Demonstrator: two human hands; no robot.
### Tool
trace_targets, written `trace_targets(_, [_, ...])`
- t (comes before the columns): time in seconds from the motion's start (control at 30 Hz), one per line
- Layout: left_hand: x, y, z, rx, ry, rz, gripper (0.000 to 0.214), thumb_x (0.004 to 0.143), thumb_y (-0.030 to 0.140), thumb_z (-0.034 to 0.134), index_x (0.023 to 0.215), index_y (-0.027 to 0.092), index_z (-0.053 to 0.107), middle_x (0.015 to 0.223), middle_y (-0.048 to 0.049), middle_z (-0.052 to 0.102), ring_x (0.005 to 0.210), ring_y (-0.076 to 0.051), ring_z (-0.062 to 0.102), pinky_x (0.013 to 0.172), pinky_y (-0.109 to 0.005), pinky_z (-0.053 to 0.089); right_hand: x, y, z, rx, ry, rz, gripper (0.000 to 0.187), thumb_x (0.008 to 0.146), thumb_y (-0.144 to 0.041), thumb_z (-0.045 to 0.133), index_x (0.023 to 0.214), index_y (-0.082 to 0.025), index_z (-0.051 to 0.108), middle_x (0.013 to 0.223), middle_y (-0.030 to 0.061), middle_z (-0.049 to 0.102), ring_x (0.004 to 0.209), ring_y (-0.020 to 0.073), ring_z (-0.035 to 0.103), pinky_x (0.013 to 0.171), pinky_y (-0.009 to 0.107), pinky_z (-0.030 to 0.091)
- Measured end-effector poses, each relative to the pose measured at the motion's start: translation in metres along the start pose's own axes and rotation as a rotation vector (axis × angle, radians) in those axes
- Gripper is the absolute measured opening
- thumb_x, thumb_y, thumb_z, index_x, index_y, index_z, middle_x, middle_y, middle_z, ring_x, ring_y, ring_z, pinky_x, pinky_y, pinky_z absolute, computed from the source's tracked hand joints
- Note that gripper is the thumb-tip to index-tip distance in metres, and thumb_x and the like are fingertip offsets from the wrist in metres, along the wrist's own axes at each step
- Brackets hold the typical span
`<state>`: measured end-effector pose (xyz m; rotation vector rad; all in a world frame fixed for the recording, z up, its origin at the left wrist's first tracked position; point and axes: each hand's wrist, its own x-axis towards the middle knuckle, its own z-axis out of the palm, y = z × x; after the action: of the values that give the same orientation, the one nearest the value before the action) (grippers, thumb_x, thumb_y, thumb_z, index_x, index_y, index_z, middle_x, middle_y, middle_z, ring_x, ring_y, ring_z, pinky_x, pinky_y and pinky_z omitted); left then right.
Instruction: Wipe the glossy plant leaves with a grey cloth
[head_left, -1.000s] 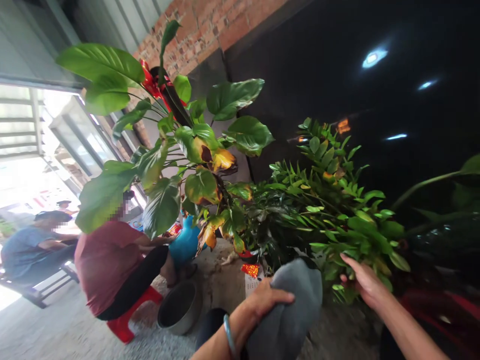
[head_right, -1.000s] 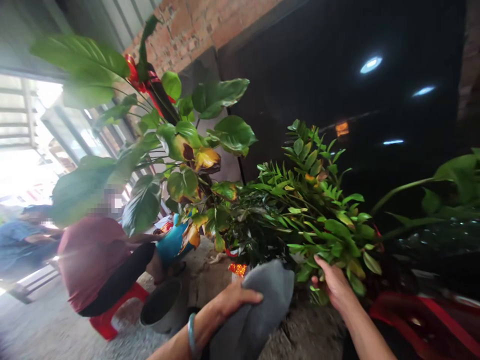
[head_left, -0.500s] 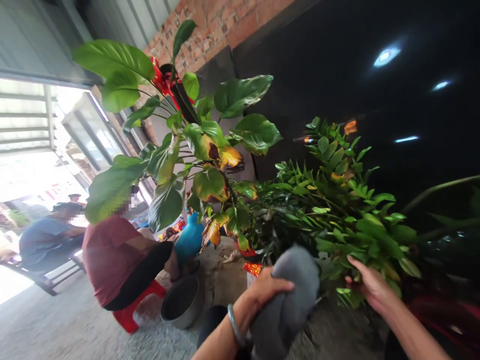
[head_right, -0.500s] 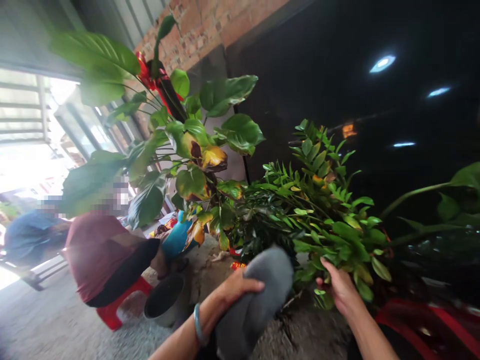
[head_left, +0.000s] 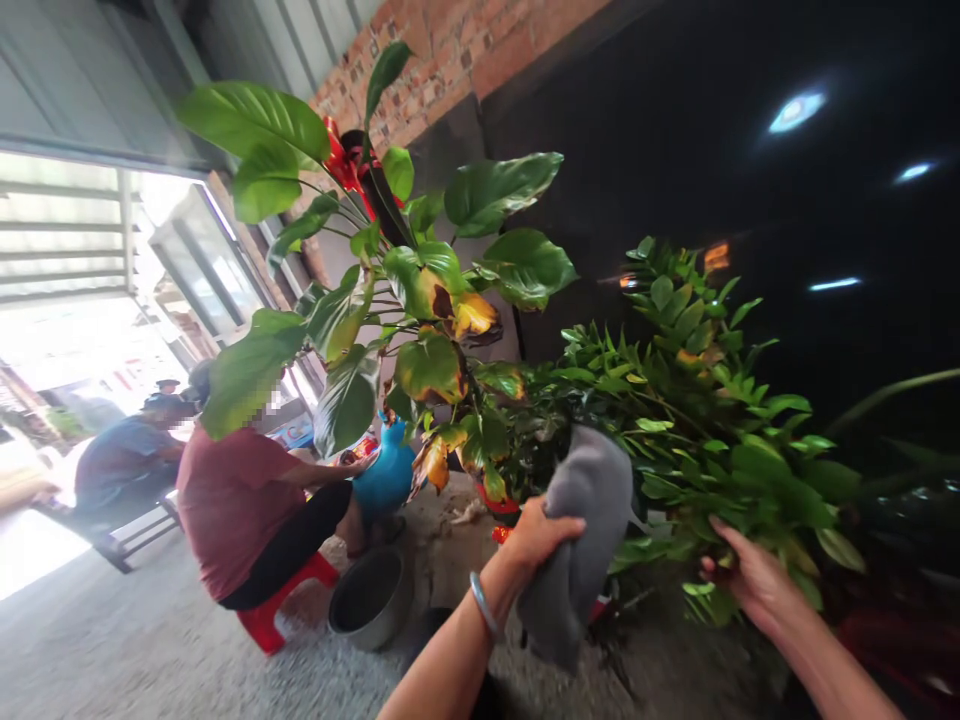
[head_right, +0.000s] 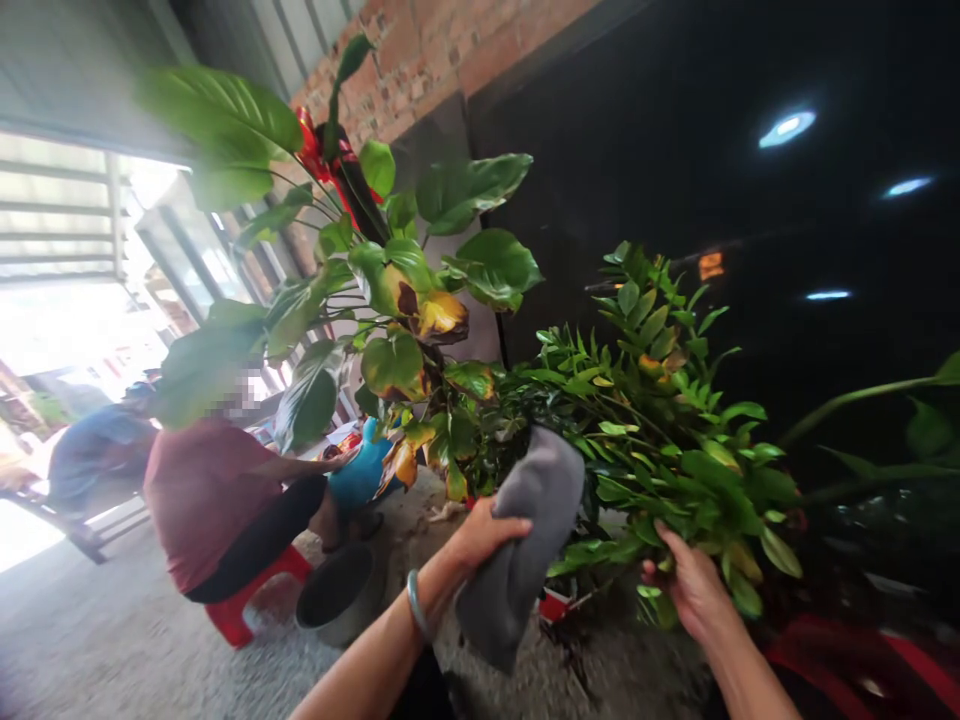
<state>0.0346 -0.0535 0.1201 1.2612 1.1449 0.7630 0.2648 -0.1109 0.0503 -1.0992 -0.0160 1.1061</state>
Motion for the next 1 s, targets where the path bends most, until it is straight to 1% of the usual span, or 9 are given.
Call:
trace_targets(0.1, [-0.024,-0.02,-0.015,0.23,-0.15,-0.06,0.025,0.044,0.021,0.08,0.069,0.018,0.074,0.063,0.0016,0.069,0.072,-0.023,0.063,0.072,-0.034,0.048,-0.002,-0.003,-0.003,-0.015,0.013,0.031,0.027,0.052,-0.013,0.078,0.071,-0.021,0.059,0.047,-0.0071,0.061,0.03,0.0122,0.051,0.026,0.021,0.043])
trace_targets(0.2, [-0.05,-0.004,-0.043,0.113,-0.201,0.006,0.036,0.048,0.027,0.083,0.082,0.019,0.078,0.075,-0.0012,0.075,0.074,-0.023,0.066,0.073,-0.033,0.051,-0.004,-0.008,-0.004,0.001,0.009,0.032,0.031,0.05,-0.011,0.079,0.074,-0.021,0.06,0.052,-0.007,0.064,0.033,0.011,0.051,0.025,0.019,0.041])
trace_targets(0.27, [-0.056,0.02,-0.059,-0.109,-0.101,0.095,0.037,0.054,0.03,0.082,0.089,0.018,0.076,0.079,-0.0043,0.077,0.07,-0.022,0.068,0.07,-0.032,0.054,-0.005,-0.009,-0.003,0.035,-0.002,0.006,0.032,0.049,-0.01,0.078,0.073,-0.021,0.06,0.053,-0.0076,0.064,0.034,0.0106,0.052,0.025,0.018,0.041])
trace_targets(0.4, [-0.043,0.05,-0.063,-0.431,0.323,0.177,0.027,0.068,0.022,0.075,0.093,0.015,0.07,0.069,-0.0033,0.074,0.058,-0.019,0.067,0.061,-0.031,0.055,-0.004,-0.006,0.0,0.079,-0.036,-0.019,0.033,0.05,-0.009,0.077,0.074,-0.022,0.059,0.054,-0.008,0.064,0.034,0.0112,0.054,0.028,0.02,0.046])
trace_targets(0.47, [-0.035,0.038,-0.054,-0.465,0.445,0.084,0.016,0.071,0.017,0.072,0.086,0.013,0.068,0.059,-0.0016,0.07,0.051,-0.018,0.064,0.057,-0.03,0.055,-0.001,-0.002,0.001,0.063,-0.057,0.001,0.032,0.053,-0.011,0.078,0.074,-0.022,0.057,0.05,-0.0091,0.059,0.033,0.0124,0.053,0.031,0.024,0.051])
trace_targets(0.53, [-0.034,0.007,-0.042,-0.434,0.415,-0.073,0.01,0.068,0.016,0.074,0.075,0.013,0.068,0.052,-0.0023,0.066,0.047,-0.019,0.062,0.052,-0.03,0.053,0.002,0.002,0.001,0.036,-0.068,0.009,0.033,0.054,-0.013,0.08,0.074,-0.023,0.056,0.049,-0.0098,0.056,0.034,0.0141,0.055,0.033,0.026,0.053])
trace_targets(0.7, [-0.058,-0.058,-0.035,-0.434,0.076,-0.217,0.015,0.063,0.021,0.078,0.074,0.012,0.073,0.06,-0.0067,0.073,0.054,-0.019,0.066,0.056,-0.028,0.055,0.008,0.005,-0.005,-0.003,-0.074,0.0,0.037,0.054,-0.014,0.082,0.082,-0.024,0.059,0.058,-0.008,0.063,0.035,0.0151,0.056,0.032,0.028,0.052])
trace_targets(0.93, [-0.044,0.026,-0.054,-0.74,0.388,-0.008,0.031,0.073,0.021,0.075,0.103,0.014,0.067,0.069,-0.0025,0.075,0.054,-0.018,0.069,0.066,-0.033,0.061,0.007,0.003,-0.005,0.016,-0.084,0.008,0.036,0.052,-0.014,0.083,0.075,-0.023,0.056,0.05,-0.0085,0.061,0.033,0.0129,0.053,0.034,0.025,0.053])
trace_targets(1.0, [-0.034,0.032,-0.047,-0.754,0.424,-0.065,0.024,0.076,0.015,0.071,0.099,0.013,0.066,0.063,-0.0016,0.073,0.051,-0.018,0.068,0.066,-0.033,0.061,0.006,0.004,-0.002,0.032,-0.067,-0.008,0.038,0.051,-0.014,0.084,0.075,-0.023,0.057,0.049,-0.0096,0.059,0.032,0.0126,0.053,0.035,0.026,0.054])
